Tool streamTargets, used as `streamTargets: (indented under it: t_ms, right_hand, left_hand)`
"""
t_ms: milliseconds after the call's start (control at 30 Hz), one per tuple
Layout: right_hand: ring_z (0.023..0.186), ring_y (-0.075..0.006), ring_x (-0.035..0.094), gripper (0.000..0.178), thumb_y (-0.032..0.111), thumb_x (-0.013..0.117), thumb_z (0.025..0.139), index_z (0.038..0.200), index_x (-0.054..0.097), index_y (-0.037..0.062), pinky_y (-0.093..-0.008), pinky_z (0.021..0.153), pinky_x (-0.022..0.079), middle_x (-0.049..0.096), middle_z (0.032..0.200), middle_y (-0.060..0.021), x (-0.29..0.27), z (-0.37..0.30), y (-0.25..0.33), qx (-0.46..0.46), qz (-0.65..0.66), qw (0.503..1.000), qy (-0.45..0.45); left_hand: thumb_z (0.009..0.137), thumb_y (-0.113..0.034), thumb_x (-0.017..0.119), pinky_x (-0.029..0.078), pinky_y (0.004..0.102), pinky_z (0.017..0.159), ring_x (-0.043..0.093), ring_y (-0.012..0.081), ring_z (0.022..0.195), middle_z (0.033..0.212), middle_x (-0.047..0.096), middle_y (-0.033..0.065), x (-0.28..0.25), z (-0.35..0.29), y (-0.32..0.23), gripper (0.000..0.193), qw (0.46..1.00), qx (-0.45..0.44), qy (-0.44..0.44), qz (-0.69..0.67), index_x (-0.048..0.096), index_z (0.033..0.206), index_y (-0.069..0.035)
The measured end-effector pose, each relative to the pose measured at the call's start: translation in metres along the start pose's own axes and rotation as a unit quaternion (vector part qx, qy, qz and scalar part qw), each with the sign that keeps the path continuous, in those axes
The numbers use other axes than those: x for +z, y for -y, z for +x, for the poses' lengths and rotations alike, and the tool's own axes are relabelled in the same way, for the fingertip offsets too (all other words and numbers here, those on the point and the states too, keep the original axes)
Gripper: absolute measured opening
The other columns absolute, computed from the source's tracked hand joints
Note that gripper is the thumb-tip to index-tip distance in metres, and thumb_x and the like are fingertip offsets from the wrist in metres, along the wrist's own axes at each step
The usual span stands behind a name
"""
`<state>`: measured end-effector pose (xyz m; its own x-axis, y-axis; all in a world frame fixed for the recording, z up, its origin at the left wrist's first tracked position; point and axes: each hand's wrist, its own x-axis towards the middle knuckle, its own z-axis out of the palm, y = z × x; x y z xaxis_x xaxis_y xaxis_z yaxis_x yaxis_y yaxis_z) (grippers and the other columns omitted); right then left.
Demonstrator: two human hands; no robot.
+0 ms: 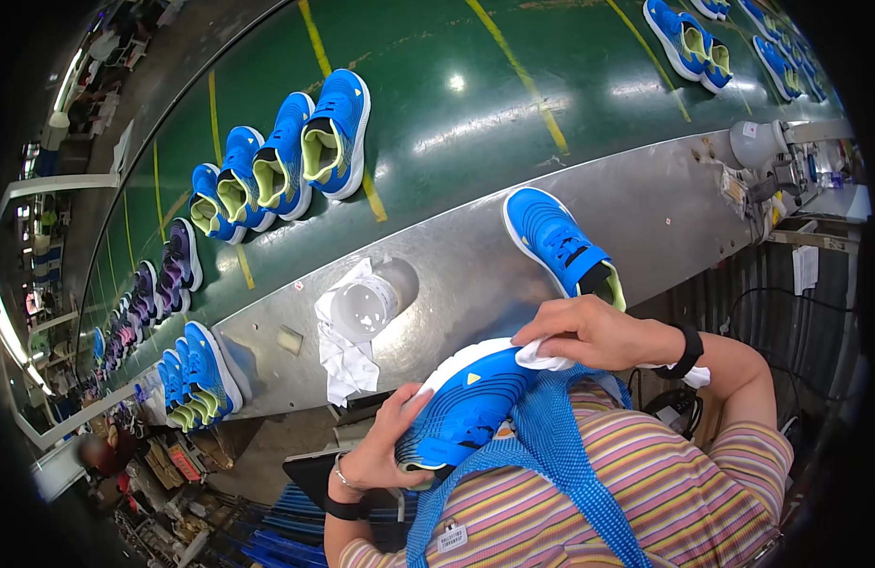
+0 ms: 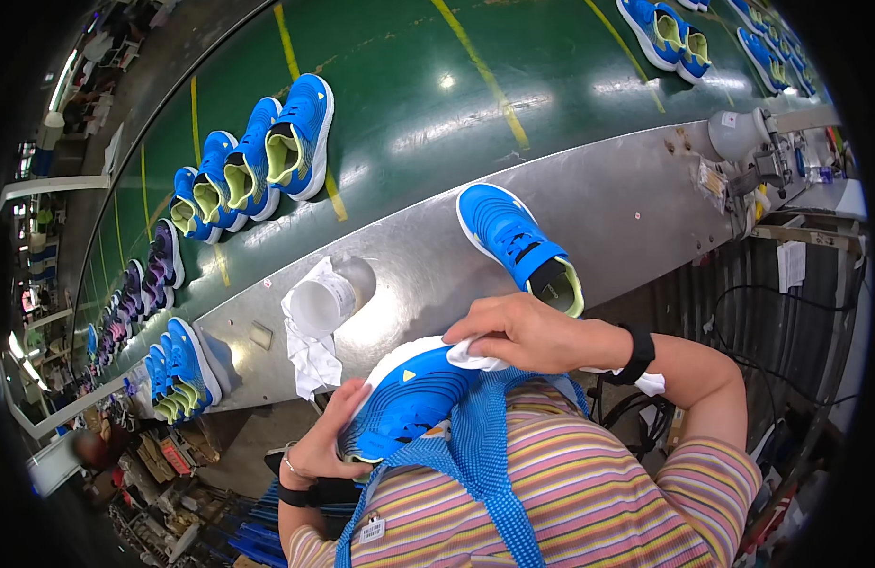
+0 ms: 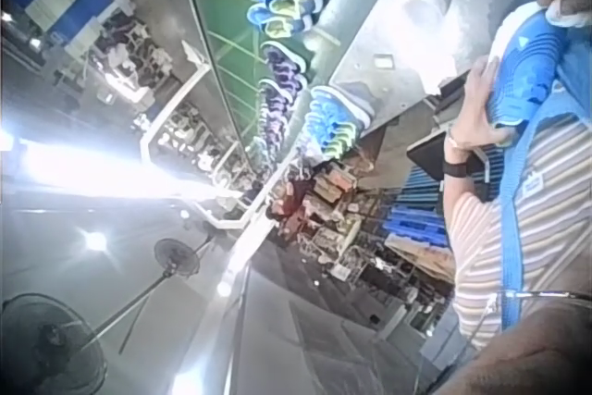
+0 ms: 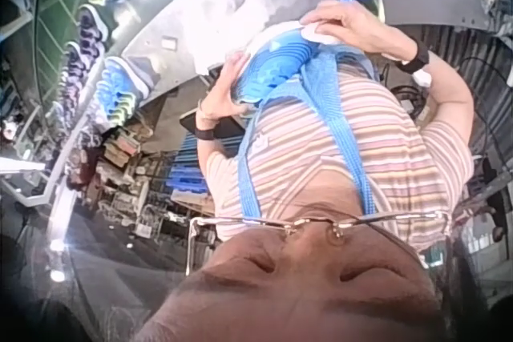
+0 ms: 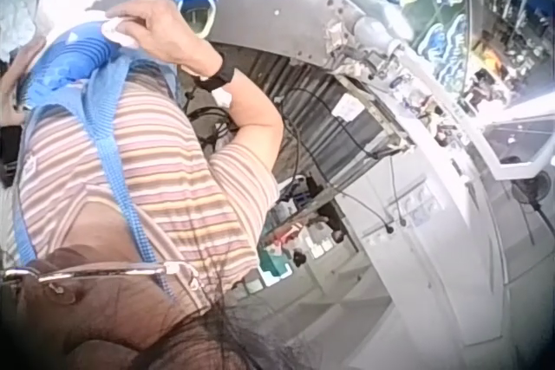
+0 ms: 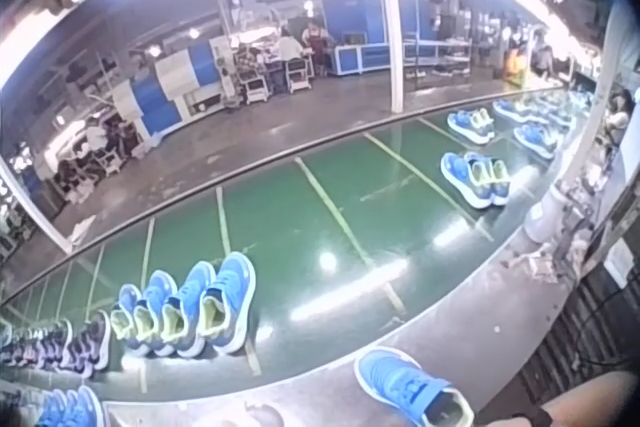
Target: The person picks up shoes from a conveyor belt, wipes the soles with a cloth, and places them back on the belt. This process is repeated for several pairs of shoes in different colors.
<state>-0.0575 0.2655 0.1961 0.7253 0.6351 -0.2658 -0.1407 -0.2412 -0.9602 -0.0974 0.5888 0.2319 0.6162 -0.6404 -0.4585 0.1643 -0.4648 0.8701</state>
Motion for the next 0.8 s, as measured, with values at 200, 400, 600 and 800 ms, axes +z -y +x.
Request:
streamTargets:
  t_ms: [200, 400, 600, 800]
  right_hand:
    - [0.079, -0.0228, 0.057, 0.018, 0.015, 0.060, 0.078, 0.093, 0.061, 0.0042, -0.0311, 0.070, 0.044, 0.058, 0.084, -0.0103, 0.016, 0.003, -0.001, 0.070, 0.038, 0.997, -0.023]
    - [0.078, -0.0270, 0.056, 0.016, 0.016, 0.059, 0.078, 0.086, 0.058, 0.0019, -0.0333, 0.069, 0.044, 0.056, 0.084, -0.0129, 0.033, 0.009, -0.012, 0.024, 0.011, 1.000, 0.005]
    - [0.077, -0.0318, 0.054, 0.016, 0.017, 0.058, 0.078, 0.083, 0.056, 0.0019, -0.0369, 0.068, 0.042, 0.054, 0.081, -0.0145, 0.051, 0.024, -0.009, -0.036, -0.020, 0.999, 0.005]
    - [0.076, -0.0318, 0.055, 0.015, 0.016, 0.058, 0.078, 0.084, 0.056, 0.0026, -0.0374, 0.066, 0.043, 0.054, 0.080, -0.0140, 0.057, 0.018, -0.016, -0.026, -0.027, 0.999, 0.015]
  left_hand:
    - [0.066, -0.035, 0.070, 0.035, 0.0355, 0.090, 0.045, 0.0329, 0.105, 0.114, 0.043, 0.0195, 0.003, 0.022, 0.010, 0.062, 0.995, -0.096, -0.016, 0.002, 0.050, 0.116, -0.005]
    - [0.072, -0.039, 0.065, 0.044, 0.0367, 0.068, 0.056, 0.0320, 0.077, 0.083, 0.056, 0.0160, 0.032, 0.028, 0.011, 0.047, 0.987, -0.143, -0.048, 0.044, 0.055, 0.098, -0.002]
    - [0.071, -0.039, 0.066, 0.044, 0.0362, 0.067, 0.055, 0.0324, 0.077, 0.083, 0.055, 0.0163, 0.039, 0.022, 0.018, 0.045, 0.990, -0.097, -0.060, 0.085, 0.054, 0.093, -0.001]
    - [0.071, -0.038, 0.066, 0.044, 0.0363, 0.067, 0.055, 0.0322, 0.077, 0.082, 0.055, 0.0155, 0.037, 0.013, 0.022, 0.045, 0.988, -0.097, -0.066, 0.098, 0.055, 0.092, -0.001]
